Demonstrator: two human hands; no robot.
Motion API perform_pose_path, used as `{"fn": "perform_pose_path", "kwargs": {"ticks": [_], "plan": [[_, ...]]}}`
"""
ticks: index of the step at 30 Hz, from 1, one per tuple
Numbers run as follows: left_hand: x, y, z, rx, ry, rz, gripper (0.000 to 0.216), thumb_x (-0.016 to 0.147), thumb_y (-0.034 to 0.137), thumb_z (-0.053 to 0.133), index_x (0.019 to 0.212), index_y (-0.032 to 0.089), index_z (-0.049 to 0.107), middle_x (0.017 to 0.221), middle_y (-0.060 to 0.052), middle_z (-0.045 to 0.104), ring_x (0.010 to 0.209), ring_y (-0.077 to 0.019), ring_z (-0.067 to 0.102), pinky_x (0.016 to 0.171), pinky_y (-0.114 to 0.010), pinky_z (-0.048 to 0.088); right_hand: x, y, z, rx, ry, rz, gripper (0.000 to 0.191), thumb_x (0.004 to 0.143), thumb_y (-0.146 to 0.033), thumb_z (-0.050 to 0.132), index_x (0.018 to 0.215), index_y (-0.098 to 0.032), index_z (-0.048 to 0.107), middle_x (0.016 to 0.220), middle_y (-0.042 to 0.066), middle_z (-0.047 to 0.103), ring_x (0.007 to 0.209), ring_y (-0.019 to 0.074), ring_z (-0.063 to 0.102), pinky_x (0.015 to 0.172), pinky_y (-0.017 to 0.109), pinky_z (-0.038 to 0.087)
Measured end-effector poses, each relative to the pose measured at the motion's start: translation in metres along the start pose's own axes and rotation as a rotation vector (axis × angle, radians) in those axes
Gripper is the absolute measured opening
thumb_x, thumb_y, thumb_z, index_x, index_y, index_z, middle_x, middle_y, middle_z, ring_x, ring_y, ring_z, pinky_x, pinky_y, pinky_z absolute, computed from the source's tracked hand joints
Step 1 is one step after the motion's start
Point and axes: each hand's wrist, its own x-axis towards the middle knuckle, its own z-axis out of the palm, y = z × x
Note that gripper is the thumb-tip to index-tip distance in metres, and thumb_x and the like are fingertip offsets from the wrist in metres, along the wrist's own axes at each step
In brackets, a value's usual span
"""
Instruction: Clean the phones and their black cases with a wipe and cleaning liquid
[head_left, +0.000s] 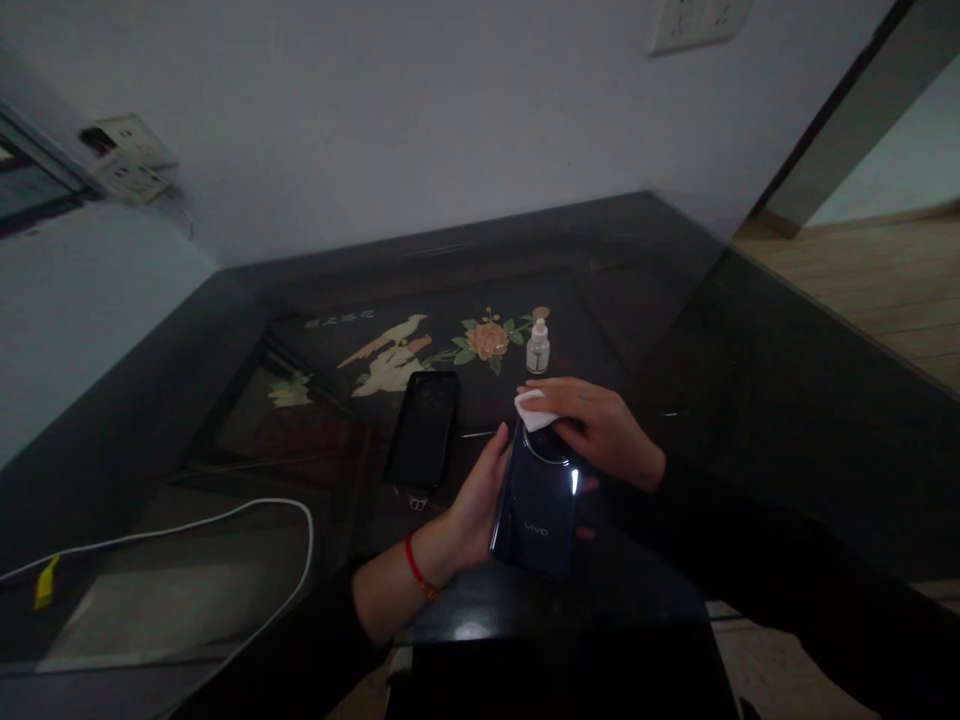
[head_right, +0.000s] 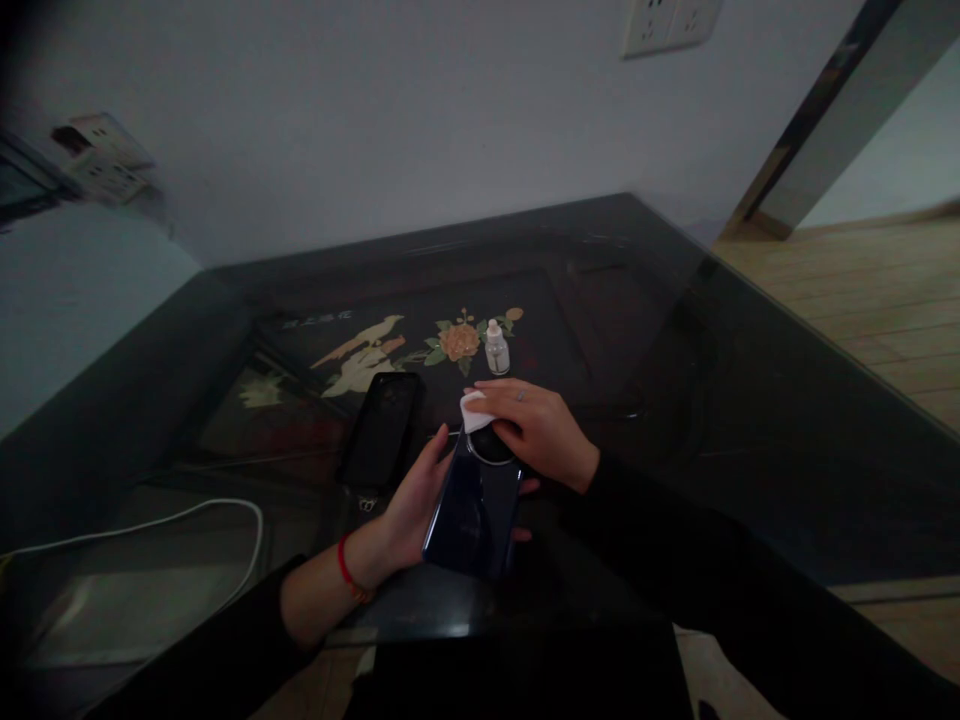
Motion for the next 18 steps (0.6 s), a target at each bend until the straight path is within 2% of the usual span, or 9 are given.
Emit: {"fn": "perform_pose_path", "kwargs": {"ticks": [4, 7, 13, 18], "plan": [[-0.0006, 0.0016, 0.0015, 0.04, 0.052, 0.057, 0.05, 0.094, 0.055, 0.033, 0.129, 0.026, 0.053, 0.118, -0.011, 0.066, 0.115, -0.0345, 0.059, 0.098, -0.066, 0.032, -0.0008, 0.0072, -0.0038, -0.145, -0.009, -0.035, 0.029, 0.085, -0.006, 0.049, 0.104, -0.017, 0.068, 0.109, 0.007, 0.072, 0.104, 0.0202, 0.067, 0.09, 0.039, 0.055], [0.0004, 0.003, 0.0011, 0.042, 0.039, 0.082, 0.052, 0.094, 0.056, 0.03, 0.126, 0.024, 0.056, 0.117, -0.011, 0.067, 0.112, -0.033, 0.06, 0.097, -0.063, 0.036, -0.0009, 0.0081, -0.0055, -0.208, 0.014, -0.018, 0.026, 0.084, -0.007, 0.05, 0.1, -0.017, 0.068, 0.103, 0.007, 0.074, 0.098, 0.0207, 0.069, 0.086, 0.038, 0.057], [0.0029, 0.0004, -0.0001, 0.072, 0.02, 0.07, 0.054, 0.094, 0.057, 0.029, 0.116, 0.02, 0.062, 0.105, -0.012, 0.071, 0.099, -0.0295, 0.066, 0.085, -0.056, 0.048, 0.0, 0.0008, -0.0019, -0.222, -0.055, -0.16, 0.032, 0.087, -0.008, 0.049, 0.113, -0.018, 0.065, 0.122, 0.007, 0.067, 0.114, 0.0195, 0.062, 0.095, 0.039, 0.053], [0.002, -0.0004, -0.001, 0.063, -0.015, 0.085, 0.054, 0.091, 0.061, 0.033, 0.128, 0.026, 0.054, 0.117, -0.012, 0.066, 0.108, -0.0333, 0.062, 0.084, -0.056, 0.048, -0.0003, 0.0055, -0.004, -0.248, 0.017, -0.065, 0.033, 0.086, -0.006, 0.048, 0.111, -0.018, 0.066, 0.115, 0.008, 0.07, 0.109, 0.0197, 0.065, 0.093, 0.04, 0.054]]}}
